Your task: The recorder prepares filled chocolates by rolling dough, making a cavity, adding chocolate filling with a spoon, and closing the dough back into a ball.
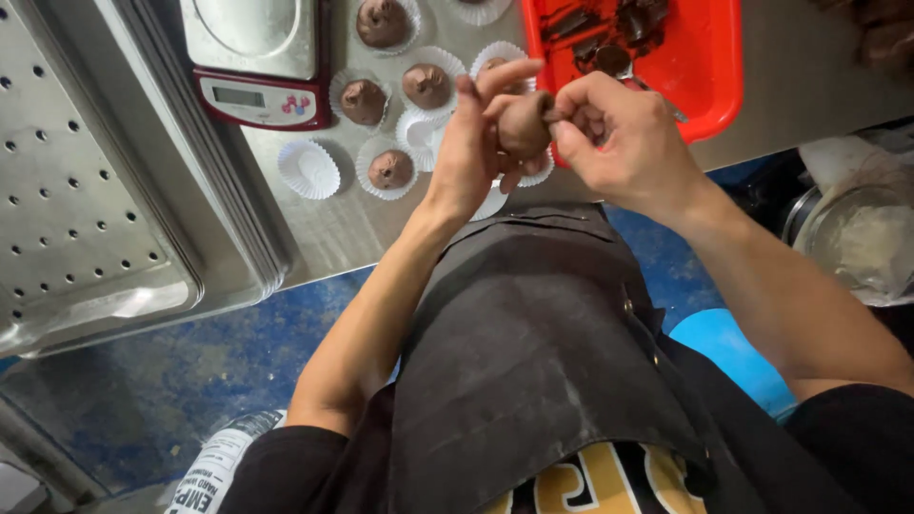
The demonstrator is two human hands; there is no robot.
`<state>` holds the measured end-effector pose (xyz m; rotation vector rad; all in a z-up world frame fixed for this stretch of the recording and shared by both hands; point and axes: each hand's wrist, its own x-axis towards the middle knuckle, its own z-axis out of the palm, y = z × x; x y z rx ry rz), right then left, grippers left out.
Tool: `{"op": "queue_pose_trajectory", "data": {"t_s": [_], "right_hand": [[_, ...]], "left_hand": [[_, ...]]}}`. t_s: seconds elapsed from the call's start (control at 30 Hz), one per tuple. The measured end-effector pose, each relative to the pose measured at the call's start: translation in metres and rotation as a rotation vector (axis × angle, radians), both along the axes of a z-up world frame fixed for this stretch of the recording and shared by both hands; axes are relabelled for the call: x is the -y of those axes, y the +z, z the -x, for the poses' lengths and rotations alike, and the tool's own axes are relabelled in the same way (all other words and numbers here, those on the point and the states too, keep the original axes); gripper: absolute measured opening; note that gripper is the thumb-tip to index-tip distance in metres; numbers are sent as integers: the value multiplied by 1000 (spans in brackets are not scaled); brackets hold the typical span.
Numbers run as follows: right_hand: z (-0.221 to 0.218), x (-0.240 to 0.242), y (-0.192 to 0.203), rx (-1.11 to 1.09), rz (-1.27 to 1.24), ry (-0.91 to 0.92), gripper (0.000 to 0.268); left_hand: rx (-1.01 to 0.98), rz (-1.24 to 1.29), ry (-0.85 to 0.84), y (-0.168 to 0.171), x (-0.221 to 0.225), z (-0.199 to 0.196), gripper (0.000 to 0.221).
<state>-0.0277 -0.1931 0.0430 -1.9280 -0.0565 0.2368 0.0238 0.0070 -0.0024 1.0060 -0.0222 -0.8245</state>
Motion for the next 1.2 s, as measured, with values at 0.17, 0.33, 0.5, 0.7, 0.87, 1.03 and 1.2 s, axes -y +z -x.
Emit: {"op": "queue_pose_trajectory", "data": {"t_s": [0.17,0.33,0.5,0.7,0.87,1.03,1.2], "right_hand": [[-1,-9,12,99,101,-94,16],[-1,-7,8,19,-45,-122,20],[2,-6,11,273,220,33,18],[2,-3,0,287,325,54,15],[-9,-14,32,448,574,91,18],[-9,-10,27,483,548,81,20],[-14,-3,21,556,631,235,12]], "left_hand": [[-24,143,4,-12,-2,9,84],[27,158,-37,-7,-4,8,84],[29,-32,-103,8,-2,5,89],[137,-197,-105,16,-4,5,90],[192,-188,-97,9,-7,9,91],[307,-252,-103,15,-12,10,95],[303,-191,-119,10,-13,13,97]]}}
